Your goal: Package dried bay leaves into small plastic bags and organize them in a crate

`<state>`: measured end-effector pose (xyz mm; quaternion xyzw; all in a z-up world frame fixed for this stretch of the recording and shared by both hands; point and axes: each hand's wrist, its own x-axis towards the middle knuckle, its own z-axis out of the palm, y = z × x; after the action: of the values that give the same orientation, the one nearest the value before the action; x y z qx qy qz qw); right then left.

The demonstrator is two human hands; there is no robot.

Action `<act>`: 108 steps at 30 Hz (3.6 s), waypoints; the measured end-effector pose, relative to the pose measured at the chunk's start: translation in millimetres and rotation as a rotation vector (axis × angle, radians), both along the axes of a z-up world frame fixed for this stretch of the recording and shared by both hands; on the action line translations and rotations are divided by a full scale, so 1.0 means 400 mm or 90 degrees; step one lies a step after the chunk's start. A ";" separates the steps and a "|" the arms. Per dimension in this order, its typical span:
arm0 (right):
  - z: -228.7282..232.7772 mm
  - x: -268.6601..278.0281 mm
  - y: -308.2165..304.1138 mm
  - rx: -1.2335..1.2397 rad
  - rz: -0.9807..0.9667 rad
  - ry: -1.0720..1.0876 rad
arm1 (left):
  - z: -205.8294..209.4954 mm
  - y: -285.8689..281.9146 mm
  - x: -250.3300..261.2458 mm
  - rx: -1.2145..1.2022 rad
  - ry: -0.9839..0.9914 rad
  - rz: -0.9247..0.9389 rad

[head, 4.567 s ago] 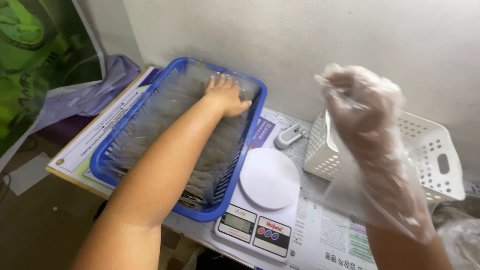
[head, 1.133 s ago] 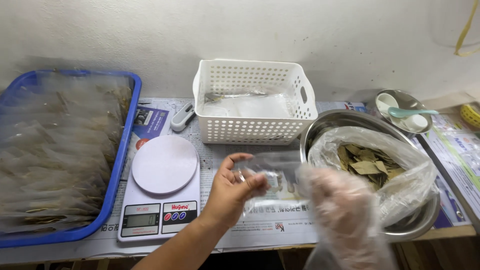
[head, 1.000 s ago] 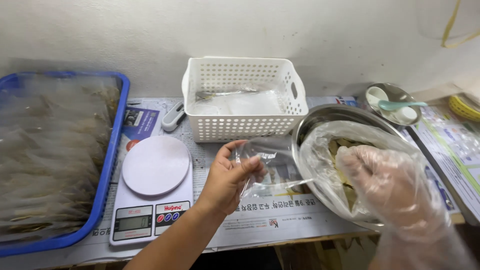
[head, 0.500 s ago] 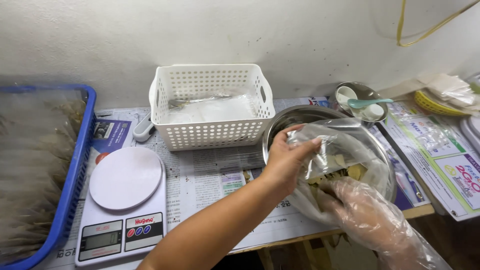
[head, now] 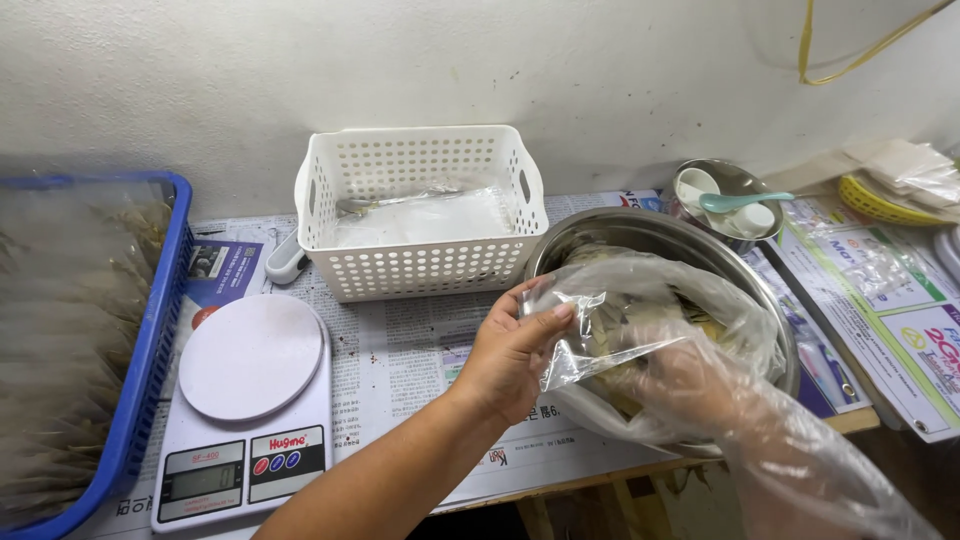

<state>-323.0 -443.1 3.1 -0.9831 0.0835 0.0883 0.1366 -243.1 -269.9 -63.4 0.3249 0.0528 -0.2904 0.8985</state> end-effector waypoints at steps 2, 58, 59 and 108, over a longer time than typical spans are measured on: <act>-0.047 0.022 -0.072 0.226 0.081 -0.094 | -0.017 -0.001 0.004 -0.014 -0.041 0.010; 0.063 0.021 0.047 0.567 -0.137 -0.718 | 0.054 0.042 -0.002 0.013 -0.009 0.091; 0.057 0.019 0.055 0.628 -0.123 -0.711 | 0.058 0.040 -0.004 0.012 -0.003 0.100; 0.047 0.053 0.036 0.250 -0.134 -0.503 | -0.052 0.055 0.016 -0.190 -0.010 -0.118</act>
<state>-301.8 -428.7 21.7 -0.8833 0.1061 -0.2936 0.3499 -236.5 -247.8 -84.4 0.1937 -0.0280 -0.3745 0.9063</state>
